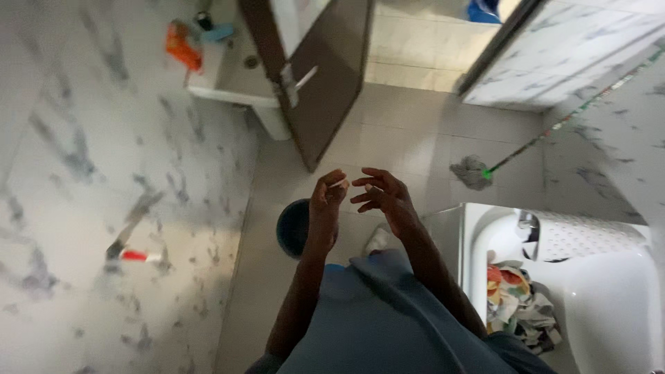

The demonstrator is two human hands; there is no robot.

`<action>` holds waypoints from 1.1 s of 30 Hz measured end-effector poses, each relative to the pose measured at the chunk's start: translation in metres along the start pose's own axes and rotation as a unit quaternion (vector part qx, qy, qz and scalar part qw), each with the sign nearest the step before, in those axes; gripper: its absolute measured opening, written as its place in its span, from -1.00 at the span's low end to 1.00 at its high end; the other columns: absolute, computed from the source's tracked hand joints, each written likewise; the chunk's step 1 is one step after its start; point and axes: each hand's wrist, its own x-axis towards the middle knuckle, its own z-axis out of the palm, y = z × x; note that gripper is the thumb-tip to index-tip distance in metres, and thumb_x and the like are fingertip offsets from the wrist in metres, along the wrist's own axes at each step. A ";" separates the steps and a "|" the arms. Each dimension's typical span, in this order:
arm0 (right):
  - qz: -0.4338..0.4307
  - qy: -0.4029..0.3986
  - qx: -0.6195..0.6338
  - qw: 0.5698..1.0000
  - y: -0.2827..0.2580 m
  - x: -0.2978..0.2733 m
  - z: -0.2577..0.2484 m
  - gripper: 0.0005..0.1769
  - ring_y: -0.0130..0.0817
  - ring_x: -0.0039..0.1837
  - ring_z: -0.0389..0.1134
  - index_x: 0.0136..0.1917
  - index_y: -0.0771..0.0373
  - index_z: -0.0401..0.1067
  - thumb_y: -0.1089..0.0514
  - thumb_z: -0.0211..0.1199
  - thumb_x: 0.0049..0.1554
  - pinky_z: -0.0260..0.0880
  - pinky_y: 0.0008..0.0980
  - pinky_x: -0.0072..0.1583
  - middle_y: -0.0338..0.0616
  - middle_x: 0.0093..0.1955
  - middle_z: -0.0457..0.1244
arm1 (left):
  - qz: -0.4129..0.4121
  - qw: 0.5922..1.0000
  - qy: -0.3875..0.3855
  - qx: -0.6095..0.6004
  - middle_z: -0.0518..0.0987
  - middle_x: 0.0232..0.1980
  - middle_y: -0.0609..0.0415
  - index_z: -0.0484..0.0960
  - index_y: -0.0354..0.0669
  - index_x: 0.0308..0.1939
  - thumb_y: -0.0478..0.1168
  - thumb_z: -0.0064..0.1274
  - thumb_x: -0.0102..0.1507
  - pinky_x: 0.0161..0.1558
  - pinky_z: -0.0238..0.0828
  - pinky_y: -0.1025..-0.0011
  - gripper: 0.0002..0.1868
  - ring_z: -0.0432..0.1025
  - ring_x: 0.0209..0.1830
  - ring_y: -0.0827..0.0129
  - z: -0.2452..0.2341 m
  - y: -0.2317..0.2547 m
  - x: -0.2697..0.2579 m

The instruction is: The person wrings a mop head in a bucket of soapy water, carries the bucket to a toilet and pours out the liquid, and then refills the bucket from a tap before mopping the floor.

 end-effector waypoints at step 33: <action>-0.085 0.292 0.076 0.950 -0.123 0.093 -0.298 -0.60 -0.15 -0.02 0.52 0.34 0.39 0.33 0.16 0.16 0.28 0.56 -0.24 -0.04 0.12 0.12 0.39 | -0.095 0.967 -0.233 -0.029 0.56 0.24 -0.06 0.49 -0.27 0.32 -0.23 0.00 0.39 0.27 0.37 0.28 -0.58 0.43 0.25 0.25 0.332 -0.026 0.260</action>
